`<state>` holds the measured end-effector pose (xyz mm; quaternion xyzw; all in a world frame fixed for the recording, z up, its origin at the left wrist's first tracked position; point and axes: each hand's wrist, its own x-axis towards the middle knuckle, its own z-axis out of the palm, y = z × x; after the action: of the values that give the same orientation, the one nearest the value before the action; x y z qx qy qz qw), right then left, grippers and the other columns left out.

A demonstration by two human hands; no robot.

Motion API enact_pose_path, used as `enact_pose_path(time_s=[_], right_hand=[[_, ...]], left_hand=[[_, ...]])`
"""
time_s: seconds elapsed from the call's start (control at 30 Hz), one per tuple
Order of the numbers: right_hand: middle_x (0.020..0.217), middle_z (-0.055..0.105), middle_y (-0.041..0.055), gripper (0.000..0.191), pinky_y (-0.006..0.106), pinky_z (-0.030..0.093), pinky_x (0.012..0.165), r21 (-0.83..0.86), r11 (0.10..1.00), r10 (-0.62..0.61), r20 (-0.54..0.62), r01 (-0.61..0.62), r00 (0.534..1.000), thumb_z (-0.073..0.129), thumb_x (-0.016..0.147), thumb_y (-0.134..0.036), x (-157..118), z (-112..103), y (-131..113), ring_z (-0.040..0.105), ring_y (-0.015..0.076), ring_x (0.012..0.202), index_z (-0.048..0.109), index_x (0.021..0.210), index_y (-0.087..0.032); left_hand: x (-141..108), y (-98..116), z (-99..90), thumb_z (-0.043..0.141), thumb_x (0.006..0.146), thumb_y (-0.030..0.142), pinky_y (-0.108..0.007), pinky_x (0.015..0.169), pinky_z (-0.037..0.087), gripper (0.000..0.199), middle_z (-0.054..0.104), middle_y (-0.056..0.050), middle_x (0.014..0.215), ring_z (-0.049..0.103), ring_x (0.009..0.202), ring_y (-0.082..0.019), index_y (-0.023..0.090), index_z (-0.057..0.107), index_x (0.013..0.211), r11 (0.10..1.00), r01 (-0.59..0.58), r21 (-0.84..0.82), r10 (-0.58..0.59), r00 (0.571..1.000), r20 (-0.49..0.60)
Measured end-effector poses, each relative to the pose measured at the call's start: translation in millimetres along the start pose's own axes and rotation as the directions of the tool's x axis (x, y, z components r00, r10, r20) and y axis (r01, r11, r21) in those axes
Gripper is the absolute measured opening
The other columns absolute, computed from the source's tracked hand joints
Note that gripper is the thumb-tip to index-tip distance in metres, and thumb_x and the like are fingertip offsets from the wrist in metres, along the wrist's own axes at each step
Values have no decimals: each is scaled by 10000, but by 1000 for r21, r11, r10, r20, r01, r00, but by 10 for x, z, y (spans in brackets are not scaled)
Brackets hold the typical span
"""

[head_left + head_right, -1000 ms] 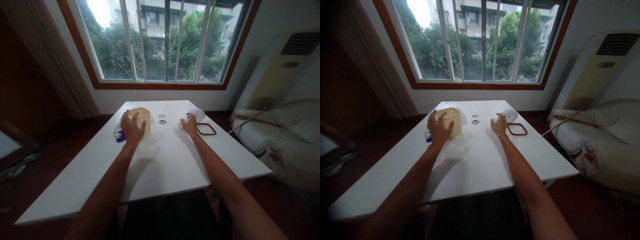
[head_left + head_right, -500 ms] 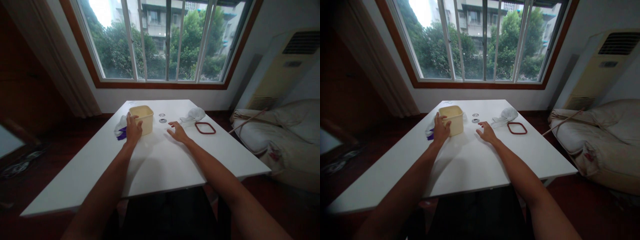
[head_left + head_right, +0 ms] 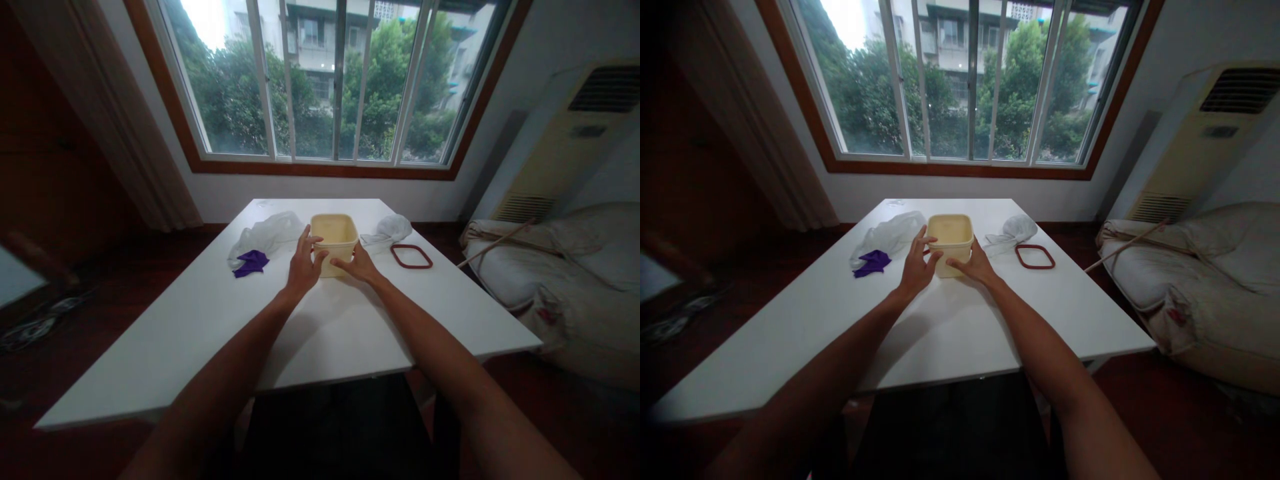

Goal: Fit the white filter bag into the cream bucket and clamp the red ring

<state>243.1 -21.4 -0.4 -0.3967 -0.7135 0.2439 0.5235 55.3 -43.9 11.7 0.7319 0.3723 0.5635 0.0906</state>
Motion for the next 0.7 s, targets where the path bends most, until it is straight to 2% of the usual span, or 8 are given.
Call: enact_pose_path(time_s=[0.07, 0.17, 0.3, 0.37, 0.43, 0.5, 0.6, 0.7], right_hand=[[1310, 620, 133, 767, 464, 526, 957, 3, 1000, -1, 11, 1, 1000, 781, 685, -563, -4, -1, -16, 621, 283, 1130, 510, 1304, -199], [1313, 619, 141, 762, 454, 530, 950, -9, 1000, -6, 2, 6, 1000, 766, 699, -570, -11, -1, -25, 624, 280, 1125, 504, 1308, -193], [1301, 622, 148, 759, 462, 521, 960, -42, 999, -16, -6, 16, 1000, 763, 704, -569, 5, -10, 23, 615, 290, 1138, 499, 1308, -192], [1320, 608, 147, 775, 461, 508, 978, -55, 998, -42, -17, 41, 999, 773, 693, -566, 17, -15, 69, 601, 290, 1160, 491, 1312, -194], [1324, 601, 146, 808, 456, 504, 978, -69, 997, -49, -41, 47, 998, 785, 675, -567, 26, -18, 119, 597, 289, 1161, 473, 1324, -200], [1305, 610, 145, 833, 450, 515, 951, -78, 997, -27, -57, 22, 998, 788, 662, -575, 28, -21, 165, 608, 287, 1136, 458, 1334, -211], [1301, 610, 139, 861, 441, 531, 907, -82, 997, 2, -46, -6, 999, 788, 655, -578, 30, -28, 212, 625, 286, 1097, 433, 1358, -230], [1324, 596, 140, 870, 437, 519, 921, -99, 995, -10, -55, 5, 998, 789, 655, -573, 33, -41, 228, 619, 286, 1115, 428, 1367, -227]], left_hand=[[-8, -12, 7, 563, 935, 427, -424, 978, 560, 423, 285, -137, 1596, 407, 1410, -280, 227, 488, 1300, 999, 12, -52, -12, 1000, 0], [-11, -86, 31, 588, 918, 456, -442, 998, 547, 613, 272, -145, 1602, 399, 1417, -300, 257, 359, 1451, 983, 50, -179, -48, 999, 17], [-6, -245, 111, 637, 868, 518, -460, 1059, 493, 833, 218, -169, 1618, 373, 1434, -321, 279, 198, 1535, 930, 159, -331, -148, 987, 60], [-6, -329, 152, 661, 844, 528, -463, 1086, 464, 871, 239, -176, 1609, 368, 1437, -317, 269, 200, 1536, 905, 199, -376, -180, 980, 85], [-13, -407, 181, 669, 841, 499, -466, 1092, 454, 830, 330, -177, 1567, 396, 1421, -305, 243, 265, 1519, 894, 220, -390, -188, 975, 120], [-32, -474, 194, 666, 848, 448, -470, 1040, 494, 759, 420, -171, 1507, 470, 1358, -296, 235, 332, 1495, 909, 246, -337, -207, 967, 148], [-72, -558, 196, 660, 845, 381, -428, 865, 572, 696, 532, -157, 1367, 609, 1124, -252, 234, 396, 1472, 955, 273, -115, -257, 956, 140], [-110, -619, 196, 629, 855, 337, -367, 782, 575, 650, 604, -115, 1213, 631, 924, -181, 221, 421, 1461, 968, 249, 24, -249, 955, 158]])
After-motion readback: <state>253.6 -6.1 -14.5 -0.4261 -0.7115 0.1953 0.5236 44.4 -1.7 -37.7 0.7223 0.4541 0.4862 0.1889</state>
